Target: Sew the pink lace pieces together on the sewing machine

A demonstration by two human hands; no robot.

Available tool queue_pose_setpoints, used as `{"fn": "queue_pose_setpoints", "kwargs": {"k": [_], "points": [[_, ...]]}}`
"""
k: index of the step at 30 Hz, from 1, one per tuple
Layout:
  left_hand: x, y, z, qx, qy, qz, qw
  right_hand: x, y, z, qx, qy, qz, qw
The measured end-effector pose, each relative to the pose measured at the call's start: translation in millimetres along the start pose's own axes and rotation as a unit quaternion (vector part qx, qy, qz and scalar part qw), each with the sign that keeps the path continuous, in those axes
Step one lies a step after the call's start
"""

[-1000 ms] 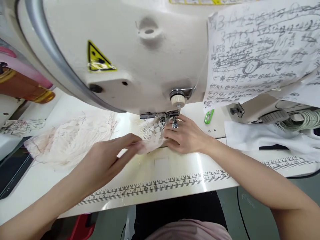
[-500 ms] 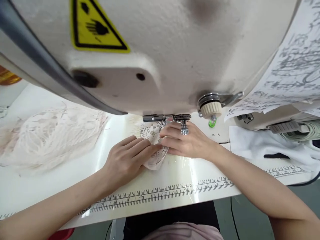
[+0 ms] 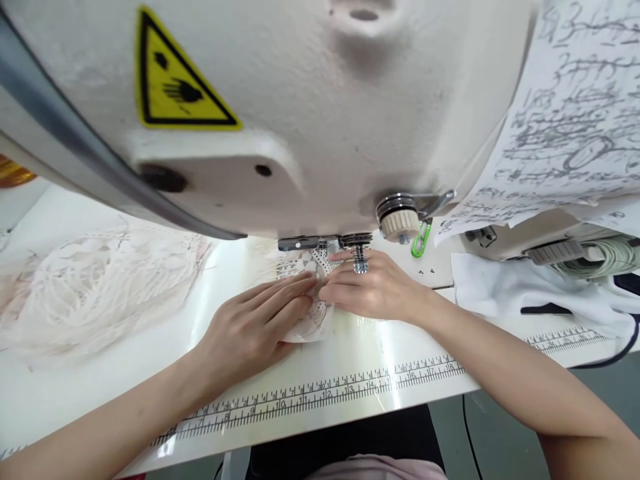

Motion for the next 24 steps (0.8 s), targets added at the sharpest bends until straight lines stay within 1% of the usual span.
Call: {"fn": "queue_pose_setpoints", "kwargs": {"k": [4,12,17,19,21,24], "points": [[-2.1,1.2,0.2,-0.005,-0.028,0.021,0.999,0.5,1.3,1.5,-0.013,0.0,0.015,1.0],[0.5,0.8,-0.4,0.0,-0.043,0.02,0.999,-6.6,7.8,-0.5,-0.058,0.017,0.067,0.996],[1.0,3.1,-1.2,-0.008,-0.047,0.021,0.999,-1.9,-2.9,3.8,-0.157,0.026,0.035,0.987],[1.2,4.1,-1.4,-0.016,-0.048,0.026,0.998,0.1,-6.0,4.3,-0.176,0.03,0.027,0.984],[1.6,5.0,-1.6,-0.023,-0.047,0.026,0.998,0.7,-6.7,3.7,-0.186,0.029,0.028,0.982],[2.0,6.3,-1.1,-0.027,-0.048,0.029,0.998,-0.4,-5.8,2.2,-0.23,0.03,0.023,0.972]]}}
Point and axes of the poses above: each hand's wrist, its own x-axis towards the middle knuckle, its own y-axis out of the palm, z = x × y, the point moved 2 cm from there along x, towards the middle knuckle, and after that the axes turned 10 degrees about -y, right-handed, at the moved point
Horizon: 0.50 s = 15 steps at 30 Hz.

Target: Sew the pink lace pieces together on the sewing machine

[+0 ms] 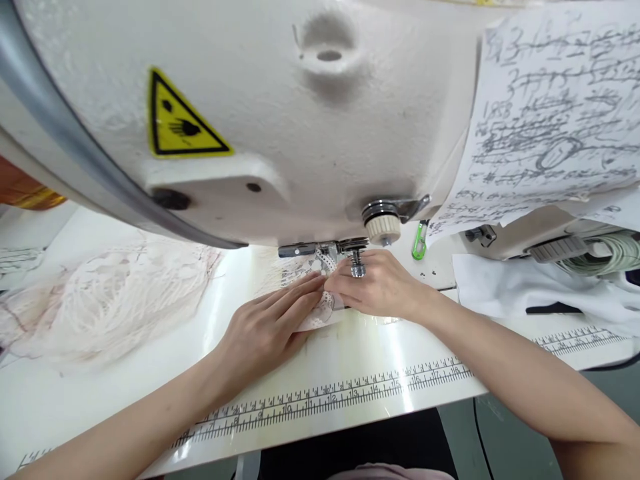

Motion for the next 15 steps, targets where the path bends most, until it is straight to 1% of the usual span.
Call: {"fn": "queue_pose_setpoints", "kwargs": {"k": [3,7,10,13,15], "points": [[0.4,0.9,1.0,-0.004,-0.006,0.006,1.0,-0.8,0.9,-0.6,-0.012,0.003,-0.011,1.0],[0.9,0.0,2.1,-0.004,-0.003,0.006,1.0,1.4,-1.6,-1.4,0.017,0.005,-0.024,1.0],[1.2,-1.2,2.4,-0.001,0.007,0.004,1.0,3.1,-2.0,-0.2,0.047,0.004,-0.022,0.999],[0.9,-1.4,3.3,0.007,0.004,0.003,1.0,2.5,3.6,3.5,0.088,-0.006,-0.012,0.996],[0.4,-1.2,5.0,0.01,-0.011,0.001,1.0,1.8,9.8,6.6,0.112,-0.004,-0.001,0.994]]}}
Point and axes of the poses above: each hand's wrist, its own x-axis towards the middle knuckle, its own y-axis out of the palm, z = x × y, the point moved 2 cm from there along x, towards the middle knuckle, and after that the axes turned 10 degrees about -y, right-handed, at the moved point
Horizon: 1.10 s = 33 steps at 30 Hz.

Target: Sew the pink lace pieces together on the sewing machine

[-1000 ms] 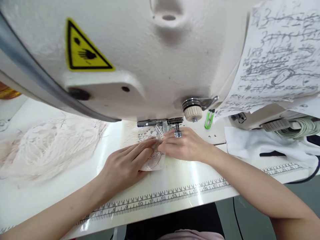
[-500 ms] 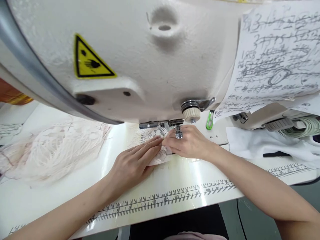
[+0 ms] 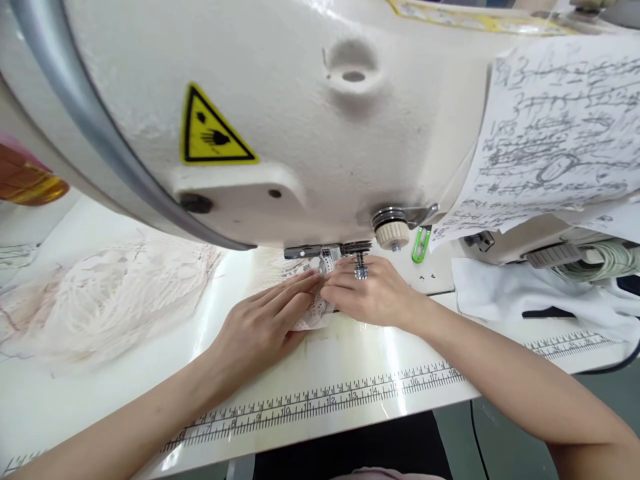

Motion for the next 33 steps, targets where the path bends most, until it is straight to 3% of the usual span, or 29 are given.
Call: {"fn": "queue_pose_setpoints", "kwargs": {"k": [11,26,33], "points": [[2.2,0.4,11.8,0.026,-0.078,0.006,0.997,1.1,19.5,7.2,-0.002,0.023,0.008,1.0],[3.7,4.4,11.8,0.045,-0.085,0.004,0.995,2.7,13.3,0.9,-0.018,0.042,0.013,0.999],[5.9,4.8,9.6,0.07,-0.062,-0.002,0.996,1.6,7.1,-0.4,-0.073,0.066,0.049,0.994]]}}
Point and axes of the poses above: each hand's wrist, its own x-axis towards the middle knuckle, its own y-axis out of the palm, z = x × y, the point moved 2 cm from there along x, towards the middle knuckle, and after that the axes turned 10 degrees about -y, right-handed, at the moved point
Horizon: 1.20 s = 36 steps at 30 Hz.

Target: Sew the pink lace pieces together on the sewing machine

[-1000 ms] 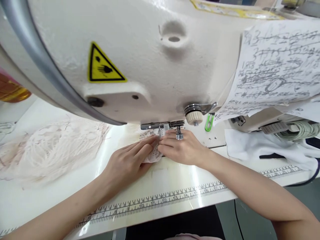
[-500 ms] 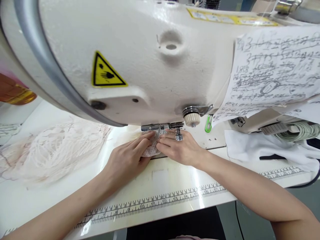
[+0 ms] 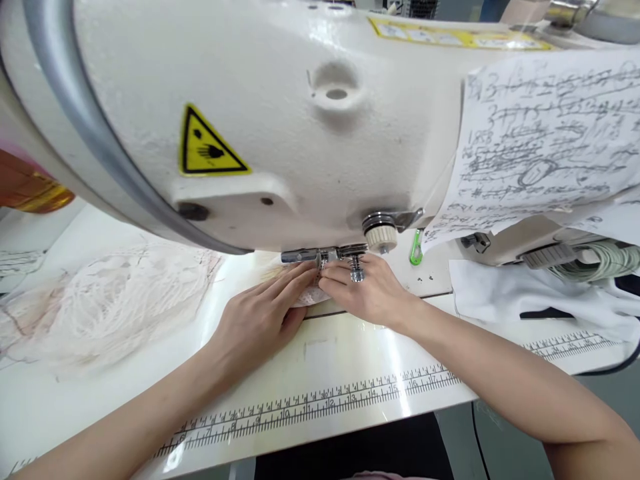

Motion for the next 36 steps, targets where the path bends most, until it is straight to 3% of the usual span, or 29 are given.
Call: {"fn": "queue_pose_setpoints", "kwargs": {"k": [9,19,25,31,36], "points": [[-0.4,1.4,-1.5,0.001,0.034,-0.03,0.999,0.9,-5.1,-2.6,-0.026,0.029,0.0,0.999],[2.7,5.1,0.9,-0.009,0.024,-0.012,1.0,1.9,-1.9,-8.3,0.012,0.092,0.026,0.995],[4.2,6.1,3.2,-0.009,0.022,0.001,1.0,1.6,2.4,-13.0,0.027,0.097,0.023,0.995],[4.5,1.6,0.6,-0.025,0.092,-0.018,0.995,-2.1,6.9,-11.4,-0.017,0.05,0.046,0.998],[3.4,-0.9,3.7,-0.021,0.059,-0.03,0.998,-2.7,8.0,-6.9,0.024,0.044,0.061,0.997]]}}
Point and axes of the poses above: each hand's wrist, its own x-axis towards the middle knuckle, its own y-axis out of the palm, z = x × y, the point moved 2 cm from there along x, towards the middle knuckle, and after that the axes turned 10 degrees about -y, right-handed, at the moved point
